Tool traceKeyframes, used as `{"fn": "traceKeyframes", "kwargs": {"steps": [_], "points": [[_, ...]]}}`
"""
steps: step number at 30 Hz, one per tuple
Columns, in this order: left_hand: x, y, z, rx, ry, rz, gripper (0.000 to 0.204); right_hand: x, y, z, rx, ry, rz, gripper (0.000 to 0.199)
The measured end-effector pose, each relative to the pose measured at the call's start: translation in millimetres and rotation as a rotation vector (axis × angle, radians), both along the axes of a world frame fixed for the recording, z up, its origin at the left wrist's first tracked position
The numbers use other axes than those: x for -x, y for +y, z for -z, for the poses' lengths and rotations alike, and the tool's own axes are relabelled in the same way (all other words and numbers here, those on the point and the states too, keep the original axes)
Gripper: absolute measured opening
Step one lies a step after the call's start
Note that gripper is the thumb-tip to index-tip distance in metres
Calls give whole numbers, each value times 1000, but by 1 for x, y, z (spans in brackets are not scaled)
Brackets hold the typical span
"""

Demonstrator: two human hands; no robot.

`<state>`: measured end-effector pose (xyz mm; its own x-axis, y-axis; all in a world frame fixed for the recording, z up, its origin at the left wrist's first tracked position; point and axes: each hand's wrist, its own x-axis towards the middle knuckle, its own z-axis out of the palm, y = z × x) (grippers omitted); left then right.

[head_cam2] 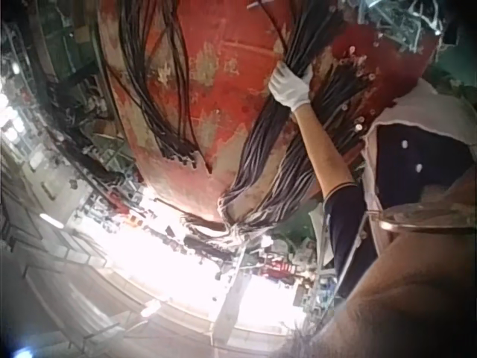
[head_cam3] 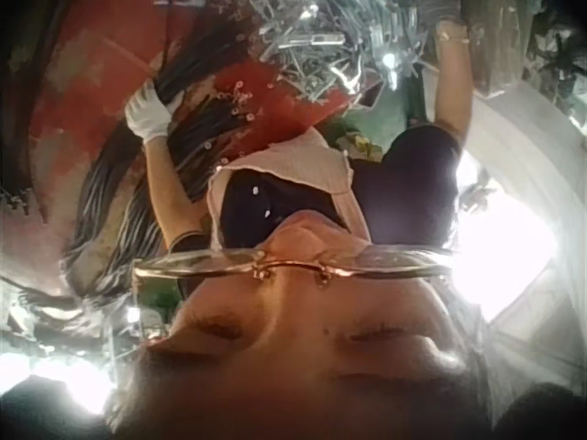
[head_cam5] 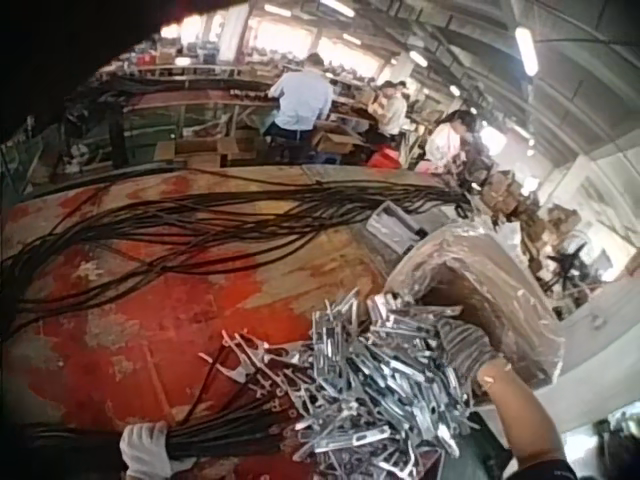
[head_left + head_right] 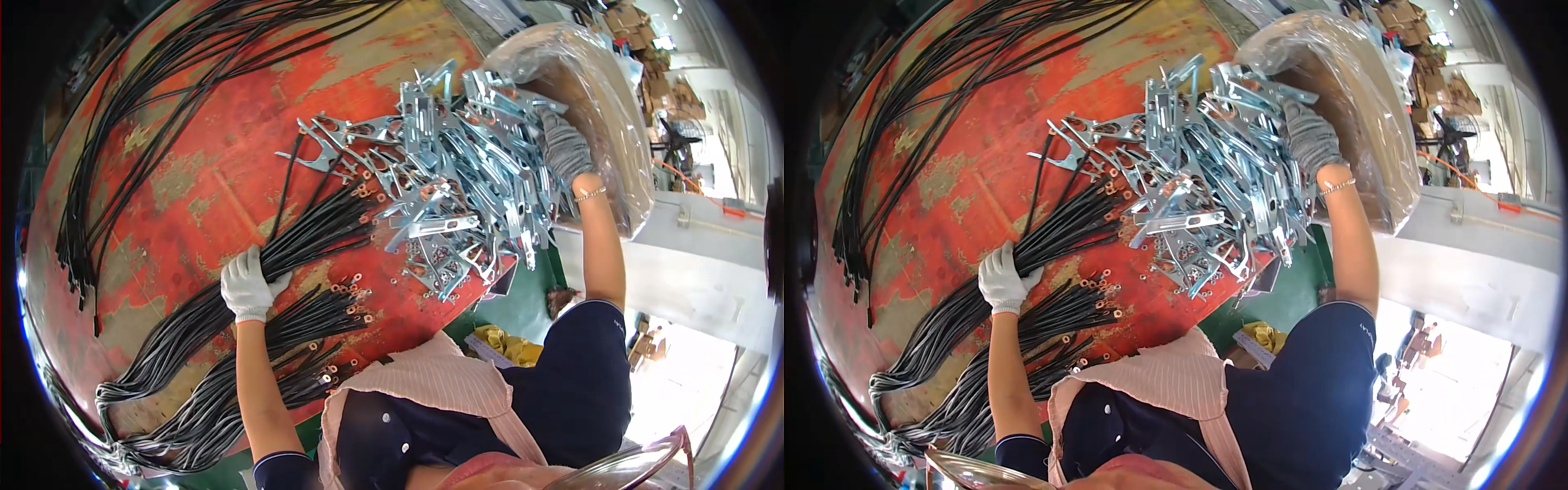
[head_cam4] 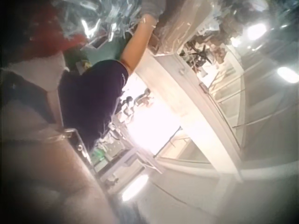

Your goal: The person cuts the ties binding a bundle of cables using pliers, spreads the cables across the table, and attaches metal clamps to the cable terminals by hand.

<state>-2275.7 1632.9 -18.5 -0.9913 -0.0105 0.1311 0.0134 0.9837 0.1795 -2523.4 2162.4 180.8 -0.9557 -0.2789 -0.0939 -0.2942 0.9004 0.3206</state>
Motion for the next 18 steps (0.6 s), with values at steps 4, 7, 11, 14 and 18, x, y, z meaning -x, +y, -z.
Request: {"fn": "traceKeyframes", "kwargs": {"steps": [4, 7, 11, 14, 18], "points": [[-3, 1, 5, 8, -13, -14, 79, -30, 31, 3, 139, -217, 275, 54], [1, 3, -13, -10, -69, -18, 79, -38, 20, -18, -59, -188, 190, 62], [0, -2, -14, -24, -76, -5, 78, -17, -61, -48, 322, -42, -118, 78], [-1, -5, -9, -24, -50, 15, 78, 6, -161, -32, 402, -209, -276, 82], [-3, -7, -6, -56, -16, 22, 78, 53, -281, 46, 122, -524, -407, 76]]}}
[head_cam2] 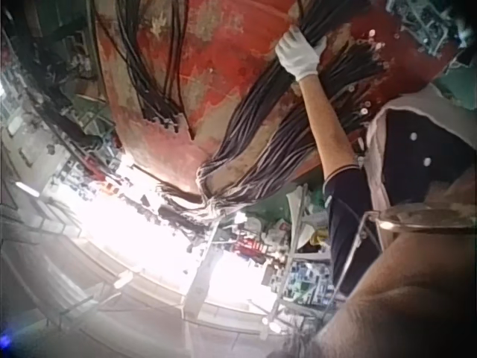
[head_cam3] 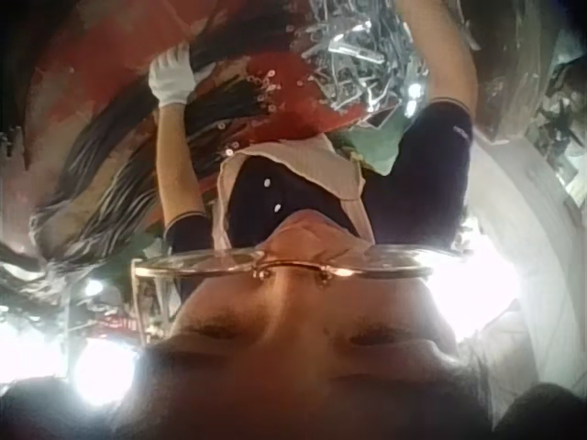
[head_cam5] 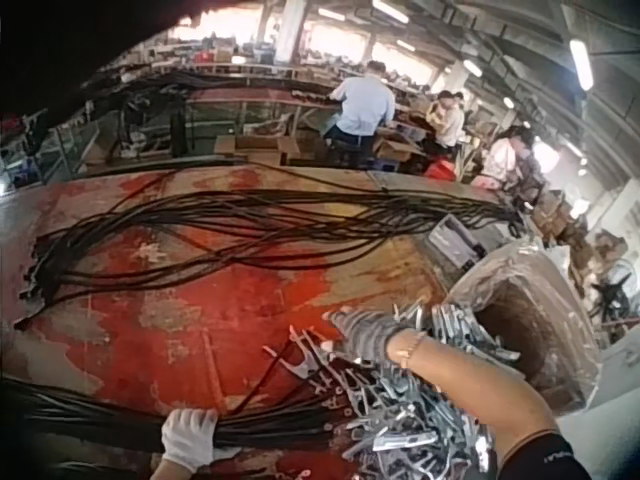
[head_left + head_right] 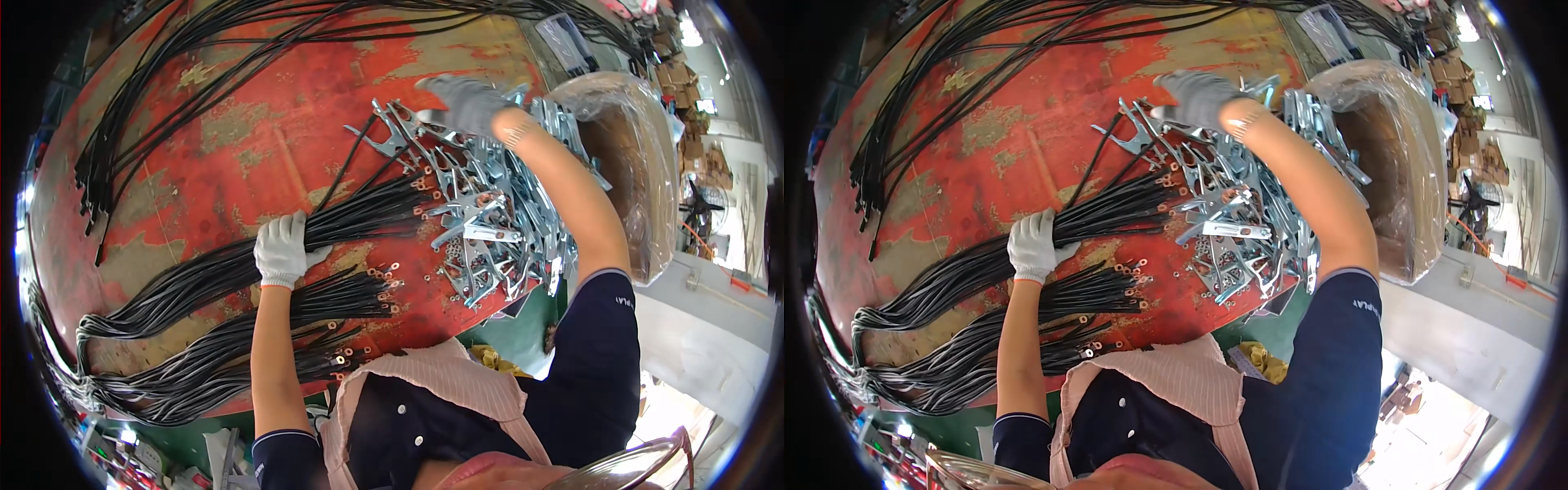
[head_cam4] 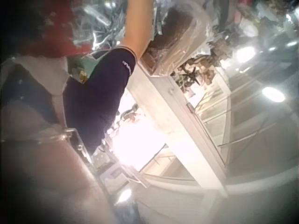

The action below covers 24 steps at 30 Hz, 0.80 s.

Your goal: The person cuts the ties binding a bundle of cables using pliers, spreads the cables across the table, and attaches metal clamps to the cable terminals by hand.

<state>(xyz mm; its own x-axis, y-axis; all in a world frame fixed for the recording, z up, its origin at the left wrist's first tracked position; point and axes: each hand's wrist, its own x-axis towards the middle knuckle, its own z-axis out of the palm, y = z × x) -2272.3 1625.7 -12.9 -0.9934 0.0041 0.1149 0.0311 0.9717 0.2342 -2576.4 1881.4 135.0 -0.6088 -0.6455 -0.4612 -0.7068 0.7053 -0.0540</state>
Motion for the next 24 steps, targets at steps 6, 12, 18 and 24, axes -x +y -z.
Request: {"fn": "traceKeyframes", "kwargs": {"steps": [6, 12, 18, 24], "points": [[4, -4, 0, -16, 43, -1, 77, 31, -79, 101, -362, -176, 104, 72], [-1, -6, 3, -25, 8, -7, 81, 42, -77, 111, -293, -343, 401, 70], [-2, -6, 3, -42, -10, -8, 80, 37, -60, 114, -194, -121, 194, 62], [0, -4, 3, -32, 6, -5, 78, 73, -26, 85, -167, -67, 386, 58]]}}
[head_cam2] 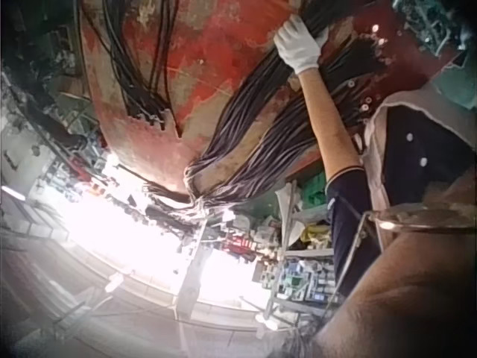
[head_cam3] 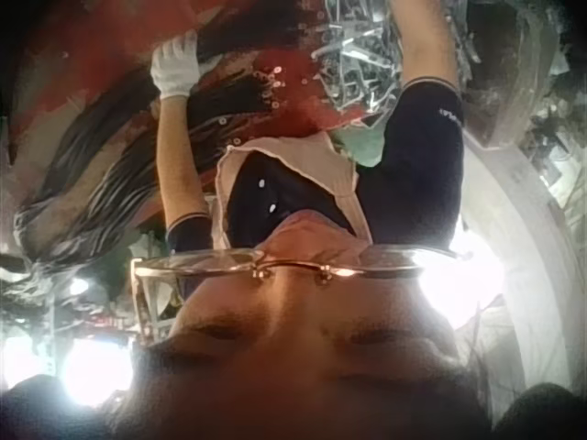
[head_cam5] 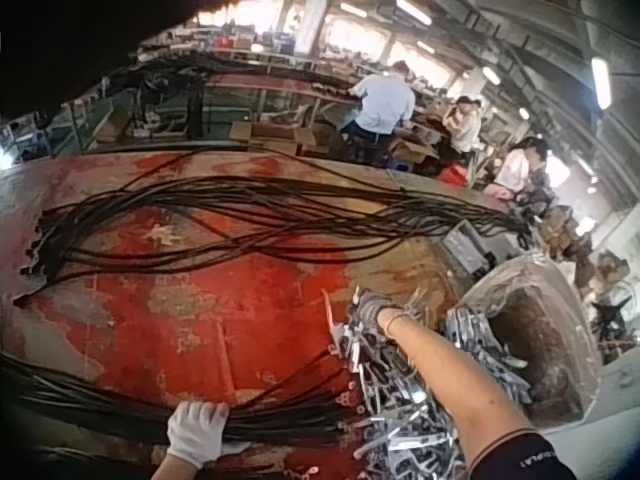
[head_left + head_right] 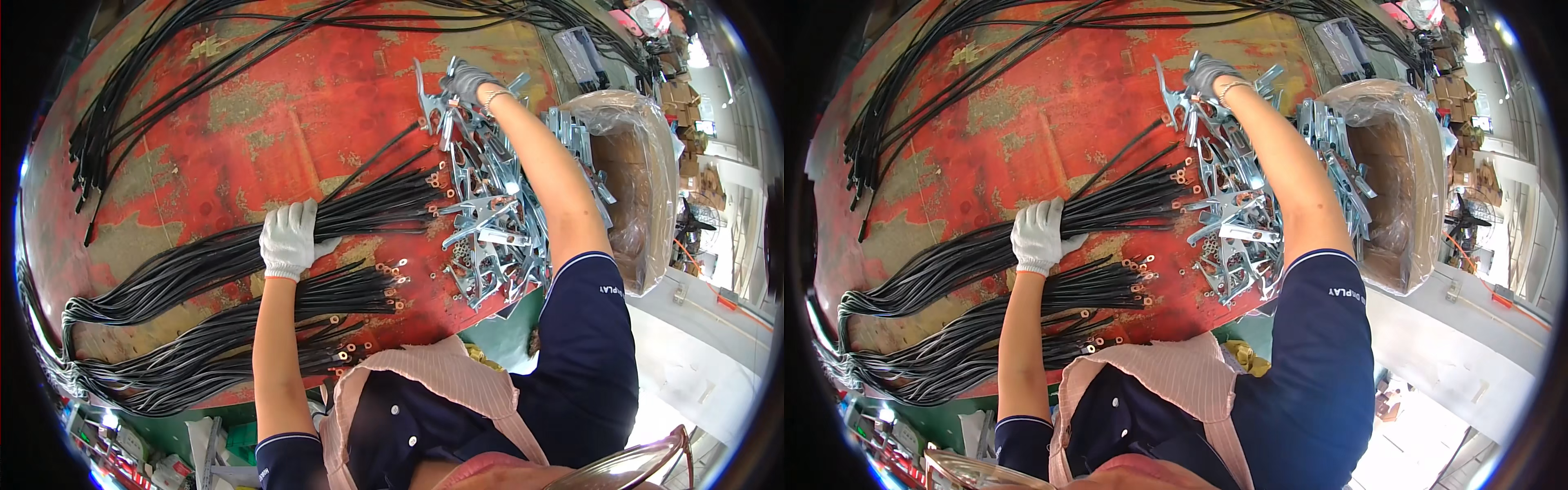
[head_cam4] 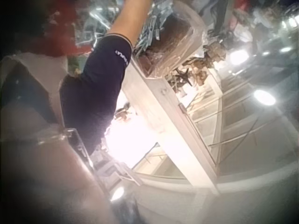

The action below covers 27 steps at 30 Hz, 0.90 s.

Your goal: The person cuts the ties binding a bundle of cables using pliers, spreads the cables across the table, and attaches metal clamps to the cable terminals by hand.

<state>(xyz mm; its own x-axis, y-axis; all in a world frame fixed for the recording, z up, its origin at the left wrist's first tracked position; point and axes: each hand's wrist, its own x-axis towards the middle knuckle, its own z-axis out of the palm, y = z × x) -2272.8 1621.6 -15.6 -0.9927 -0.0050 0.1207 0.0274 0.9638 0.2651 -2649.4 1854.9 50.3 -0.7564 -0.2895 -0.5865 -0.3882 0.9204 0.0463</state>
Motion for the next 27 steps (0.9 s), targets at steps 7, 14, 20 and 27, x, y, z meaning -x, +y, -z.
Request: {"fn": "traceKeyframes", "kwargs": {"steps": [7, 14, 20, 27], "points": [[3, 0, -1, 11, 108, 32, 74, 23, 69, 21, 566, 228, 24, 54], [2, 0, -1, 38, 80, 32, 75, -41, 139, -108, 972, 538, 115, 55], [-2, 2, 1, 36, 84, 33, 79, -100, 234, -198, 741, 769, -15, 48], [4, 5, 0, 36, 70, 37, 79, -84, 308, -148, -219, 263, 119, 45]]}}
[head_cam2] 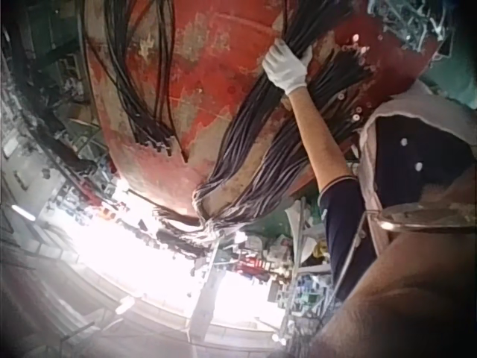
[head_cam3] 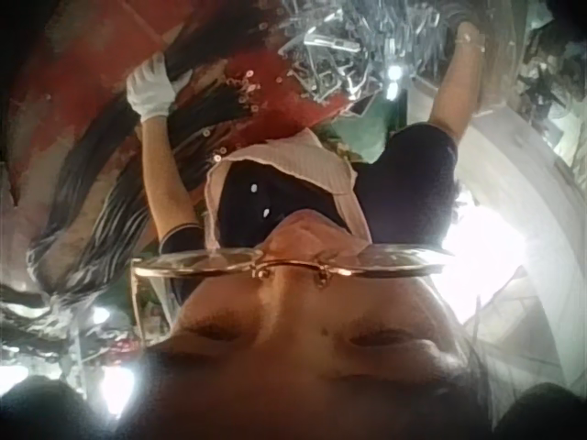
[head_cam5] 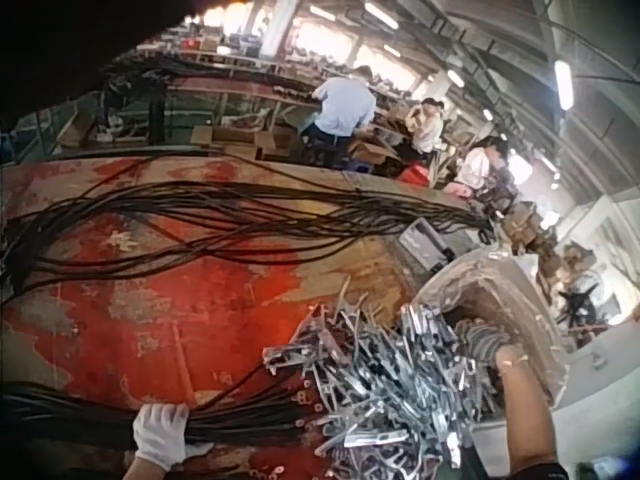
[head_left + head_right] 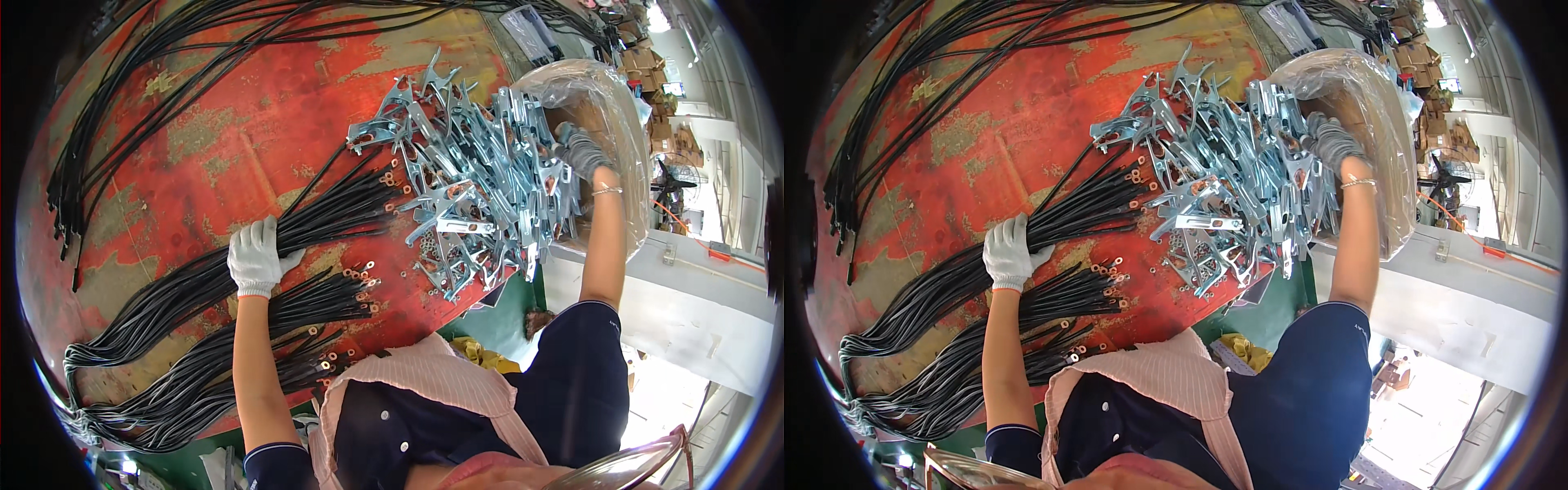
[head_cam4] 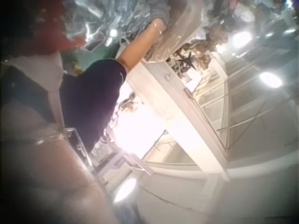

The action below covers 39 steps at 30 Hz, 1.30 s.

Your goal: The person cuts the ties binding a bundle of cables using pliers, spreads the cables across the table, and attaches metal clamps to the cable terminals by hand.

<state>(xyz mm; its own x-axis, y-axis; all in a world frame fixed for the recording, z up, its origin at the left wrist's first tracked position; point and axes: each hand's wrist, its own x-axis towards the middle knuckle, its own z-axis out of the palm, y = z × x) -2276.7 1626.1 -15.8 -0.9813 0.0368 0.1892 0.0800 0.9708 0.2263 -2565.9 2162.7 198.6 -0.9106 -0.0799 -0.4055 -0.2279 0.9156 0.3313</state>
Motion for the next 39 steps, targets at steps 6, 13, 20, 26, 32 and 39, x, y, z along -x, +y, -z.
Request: {"fn": "traceKeyframes", "kwargs": {"steps": [6, 13, 20, 26, 32, 39], "points": [[-3, -3, 0, 3, -20, -11, 79, -4, -80, -1, -49, -27, 191, 97], [1, 0, -2, -17, -74, -42, 76, 21, -199, 41, 66, 33, -695, 104], [1, -3, 2, -15, 19, -31, 75, 34, -287, 164, -23, -298, -1035, 101], [1, -5, 1, -19, -48, -35, 76, 41, -294, 174, 121, -417, -1107, 86], [2, -3, 4, -15, 26, -21, 77, 26, -298, 161, 95, -375, -1092, 74], [5, 1, 1, -8, -26, -21, 75, 1, -267, 105, 104, -52, -1236, 68]]}}
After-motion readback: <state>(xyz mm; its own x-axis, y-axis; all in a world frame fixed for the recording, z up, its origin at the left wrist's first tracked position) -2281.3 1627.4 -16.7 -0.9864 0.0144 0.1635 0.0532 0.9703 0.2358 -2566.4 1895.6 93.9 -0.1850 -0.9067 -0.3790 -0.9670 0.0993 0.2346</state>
